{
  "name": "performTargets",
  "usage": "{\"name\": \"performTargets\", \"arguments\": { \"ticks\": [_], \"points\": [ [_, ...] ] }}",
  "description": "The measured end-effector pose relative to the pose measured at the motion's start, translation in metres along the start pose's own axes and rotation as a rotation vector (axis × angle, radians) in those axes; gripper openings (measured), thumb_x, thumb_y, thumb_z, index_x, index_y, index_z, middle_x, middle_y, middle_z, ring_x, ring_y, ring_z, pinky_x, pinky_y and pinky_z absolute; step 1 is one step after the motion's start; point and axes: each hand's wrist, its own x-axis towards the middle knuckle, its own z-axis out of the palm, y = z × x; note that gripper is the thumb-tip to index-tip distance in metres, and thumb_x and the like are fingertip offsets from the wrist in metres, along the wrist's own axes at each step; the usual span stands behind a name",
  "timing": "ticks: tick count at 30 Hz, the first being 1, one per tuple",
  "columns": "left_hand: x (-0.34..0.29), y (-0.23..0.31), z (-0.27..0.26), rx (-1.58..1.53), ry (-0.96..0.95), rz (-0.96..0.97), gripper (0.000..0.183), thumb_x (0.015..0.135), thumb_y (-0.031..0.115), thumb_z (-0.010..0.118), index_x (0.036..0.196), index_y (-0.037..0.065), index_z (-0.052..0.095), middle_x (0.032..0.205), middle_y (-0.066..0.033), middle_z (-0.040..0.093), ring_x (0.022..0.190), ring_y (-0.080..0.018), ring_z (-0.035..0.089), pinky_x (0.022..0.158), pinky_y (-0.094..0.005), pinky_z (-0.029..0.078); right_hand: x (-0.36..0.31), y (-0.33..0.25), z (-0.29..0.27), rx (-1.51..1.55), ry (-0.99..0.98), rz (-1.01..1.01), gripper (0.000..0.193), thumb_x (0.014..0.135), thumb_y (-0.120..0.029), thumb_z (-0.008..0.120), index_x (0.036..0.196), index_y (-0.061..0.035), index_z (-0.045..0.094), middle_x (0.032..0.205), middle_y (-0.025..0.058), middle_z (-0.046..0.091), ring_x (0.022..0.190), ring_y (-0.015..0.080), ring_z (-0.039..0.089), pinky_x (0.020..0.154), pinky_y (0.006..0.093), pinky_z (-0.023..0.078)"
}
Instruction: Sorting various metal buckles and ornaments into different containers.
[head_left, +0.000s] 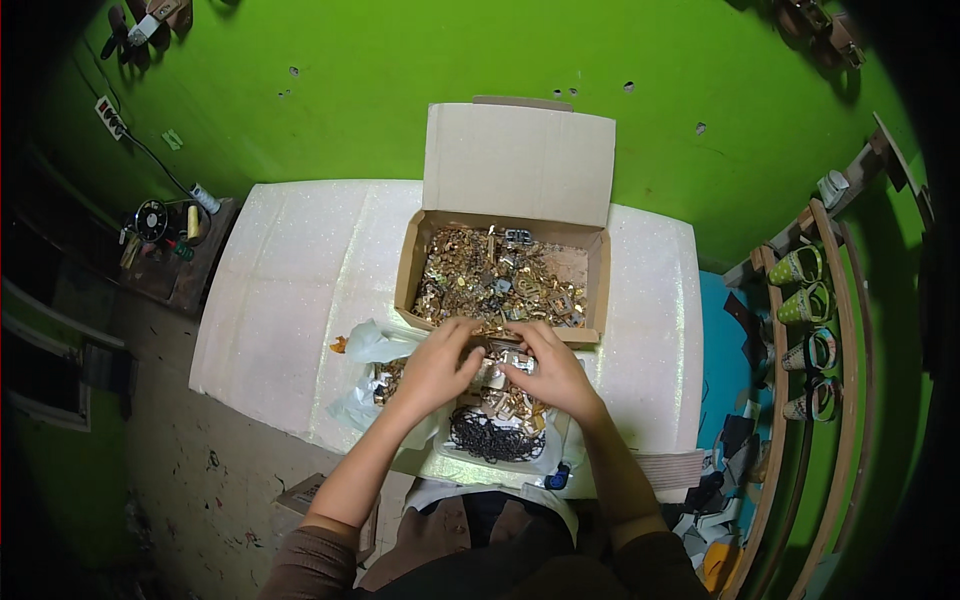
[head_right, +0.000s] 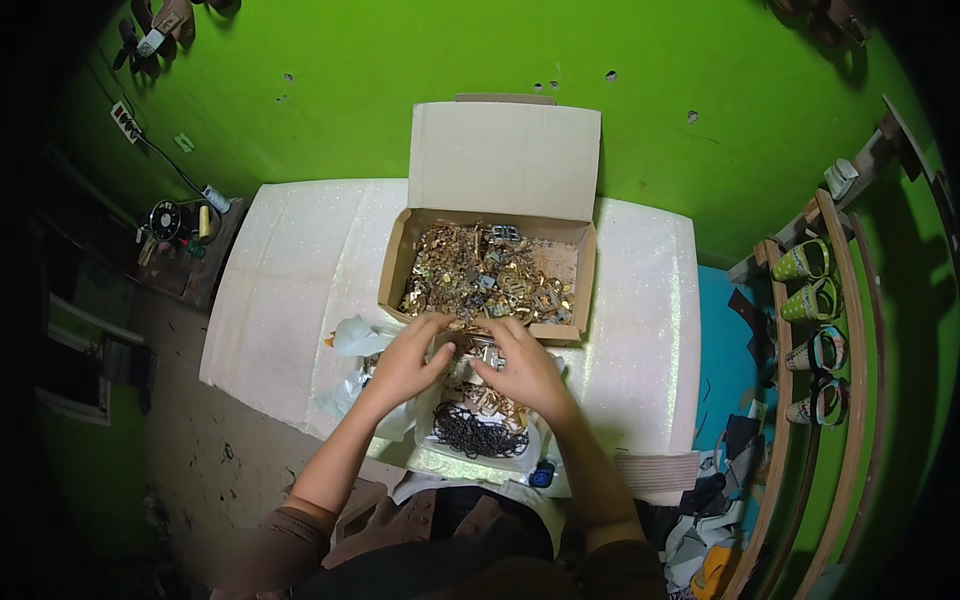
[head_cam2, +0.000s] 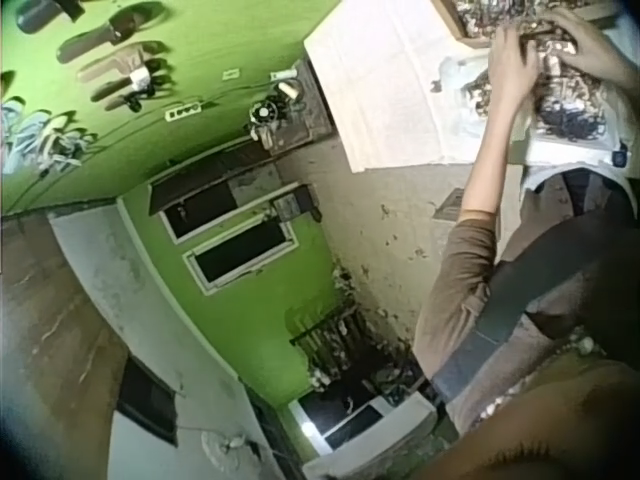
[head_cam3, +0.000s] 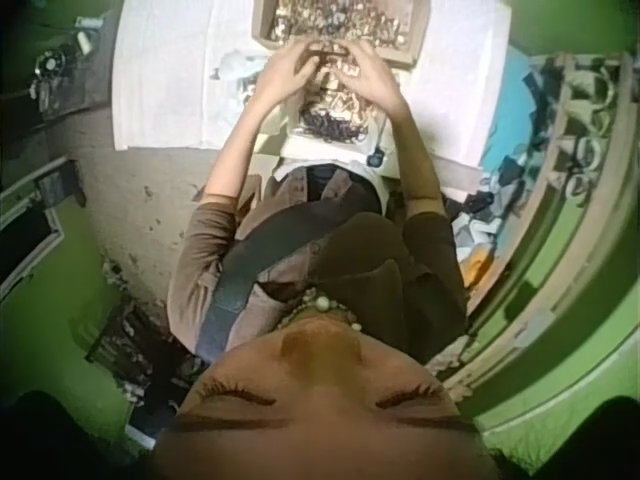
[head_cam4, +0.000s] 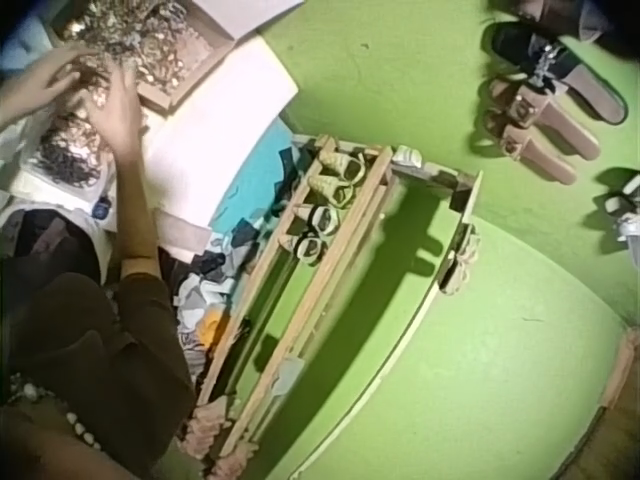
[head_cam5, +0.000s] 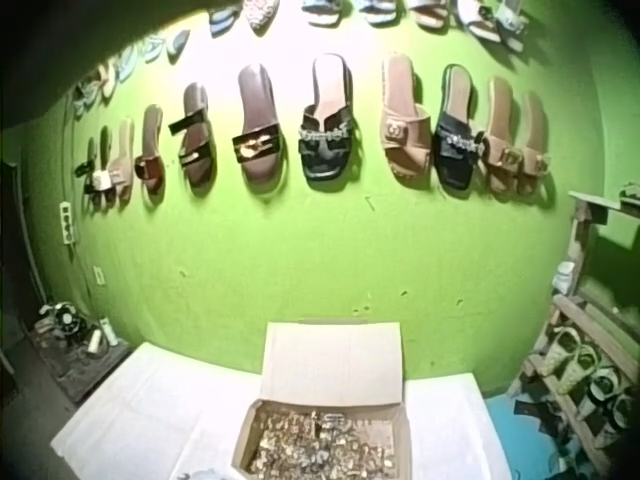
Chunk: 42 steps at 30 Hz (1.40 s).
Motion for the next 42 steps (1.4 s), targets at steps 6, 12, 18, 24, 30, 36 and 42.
{"name": "performTargets", "arguments": {
  "ticks": [6,12,18,24,30,36,42],
  "points": [
    [0.036,-0.04,-0.029,0.034,0.124,-0.115,0.036,0.081,0.014,0.051,0.115,0.002,0.047,0.113,-0.0141,0.05,0.103,-0.0246,0.051,0.087,-0.0315,0.041,0.054,-0.003,-0.008,-0.212,0.068,-0.204,0.066,0.072,-0.027,0.065,0.128,-0.0114,0.034,0.12,0.0174,0.039,0.11,0.0346,0.043,0.088,0.0392,0.041],
    [0.07,-0.077,0.0,-0.655,0.043,-0.249,0.037,0.084,0.009,0.049,0.12,0.004,0.043,0.117,-0.0067,0.047,0.102,-0.0145,0.05,0.085,-0.0265,0.04,0.119,0.034,0.027,-0.492,-0.128,-0.159,0.072,0.064,-0.019,0.071,0.127,-0.0135,0.036,0.128,0.0185,0.034,0.119,0.0337,0.036,0.092,0.0399,0.04],
    [0.1,-0.093,-0.002,-1.018,0.087,-0.43,0.034,0.086,0.009,0.047,0.118,0.002,0.044,0.115,-0.0098,0.049,0.103,-0.0156,0.049,0.085,-0.0273,0.041,0.157,0.033,0.046,-0.827,-0.478,-0.267,0.072,0.053,-0.025,0.079,0.118,-0.0164,0.048,0.134,0.0134,0.031,0.128,0.0307,0.023,0.104,0.041,0.023],
    [0.115,-0.103,0.0,-1.031,0.13,-0.494,0.03,0.088,0.01,0.044,0.117,0.002,0.044,0.113,-0.0093,0.049,0.103,-0.0161,0.048,0.085,-0.027,0.041,0.182,0.038,0.055,-0.915,-0.602,-0.275,0.077,0.052,-0.031,0.079,0.12,-0.0188,0.046,0.132,0.0121,0.033,0.127,0.0317,0.024,0.104,0.0412,0.024],
    [0.118,-0.113,-0.002,-0.972,0.208,-0.456,0.029,0.088,0.009,0.043,0.115,0.001,0.046,0.113,-0.0099,0.05,0.103,-0.0162,0.049,0.089,-0.0265,0.037,0.189,0.031,0.047,-0.801,-0.723,-0.179,0.075,0.051,-0.03,0.08,0.119,-0.0268,0.047,0.133,0.0104,0.03,0.123,0.0362,0.03,0.098,0.043,0.034],
    [0.116,-0.126,-0.005,-0.965,0.292,-0.369,0.03,0.089,0.009,0.041,0.117,0.001,0.044,0.114,-0.0101,0.048,0.098,-0.0144,0.05,0.084,-0.0251,0.04,0.172,0.05,0.049,-0.754,-0.467,-0.377,0.079,0.05,-0.027,0.08,0.121,-0.0287,0.046,0.133,0.0119,0.029,0.121,0.0366,0.031,0.095,0.0444,0.038],
    [0.115,-0.12,-0.004,-0.952,0.253,-0.397,0.028,0.089,0.009,0.042,0.115,0.001,0.046,0.113,-0.01,0.05,0.101,-0.0147,0.048,0.086,-0.0247,0.038,0.172,0.056,0.046,-0.657,-0.462,-0.395,0.082,0.048,-0.029,0.08,0.122,-0.0276,0.045,0.136,0.0148,0.026,0.123,0.0363,0.03,0.097,0.0446,0.035]
  ]
}}
